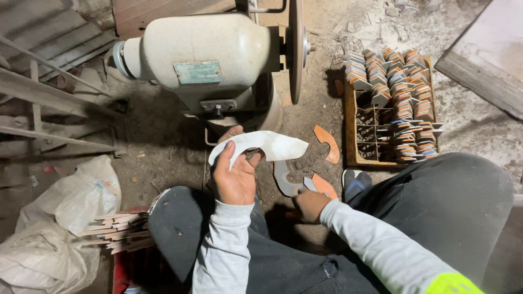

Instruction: The person sits on the floor and uses a bench grinder to smooth the edges of small, curved, multi-layered composite parts. They handle each part with both hands, pressing it against the spinning wheel, then inspect it before placing it into a nearby crate.

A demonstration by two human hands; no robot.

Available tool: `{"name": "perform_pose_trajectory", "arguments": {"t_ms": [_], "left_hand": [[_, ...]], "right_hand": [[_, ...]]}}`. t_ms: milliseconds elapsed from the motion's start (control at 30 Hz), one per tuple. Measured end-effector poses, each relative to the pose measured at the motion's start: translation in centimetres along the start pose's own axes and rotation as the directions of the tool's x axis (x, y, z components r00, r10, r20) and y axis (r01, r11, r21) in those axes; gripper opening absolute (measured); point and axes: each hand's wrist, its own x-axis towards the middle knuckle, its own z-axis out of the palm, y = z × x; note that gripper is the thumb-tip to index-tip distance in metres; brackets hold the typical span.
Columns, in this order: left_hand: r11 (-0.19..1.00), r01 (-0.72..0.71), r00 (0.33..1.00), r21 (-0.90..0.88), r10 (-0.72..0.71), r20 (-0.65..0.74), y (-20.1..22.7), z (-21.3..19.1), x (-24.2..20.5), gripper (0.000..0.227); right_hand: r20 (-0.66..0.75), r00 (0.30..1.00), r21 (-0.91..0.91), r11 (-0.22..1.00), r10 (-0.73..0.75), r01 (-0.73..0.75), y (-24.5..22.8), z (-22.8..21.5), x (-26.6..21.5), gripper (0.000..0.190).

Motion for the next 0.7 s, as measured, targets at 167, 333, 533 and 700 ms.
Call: {"name": "perform_pose_trajectory", "arguments": {"t_ms": [167, 333, 533, 700], "left_hand": [[0.998, 0.056, 0.998, -0.022, -0.057, -0.041, -0.7, 0.5, -0.7, 0.036], [0.971, 0.067, 0.998, 0.231, -0.068, -0.007, -4.2, 1.5, -1.8, 0.042], [0.392, -0.269, 0.925, 0.880, -0.149, 0.349, -5.0, 3.2, -0.8, 0.082], [0.522, 0.106, 0.915, 0.846, -0.385, 0.123, -6.1, 4.7, 1.5, 0.079]], "right_hand": [[-0.393, 0.914, 0.675, 0.644, -0.099, 0.360, -3.2, -8.1, -5.3, 0.055], [-0.590, 0.712, 0.781, 0.047, 0.380, 0.622, -4.8, -12.2, -7.7, 0.036], [-0.615, 0.705, 0.757, 0.514, 0.353, 0.404, 0.6, -19.7, -7.9, 0.020], [-0.611, 0.723, 0.745, 0.543, 0.322, 0.388, 1.9, -20.9, -5.6, 0.022]]}}
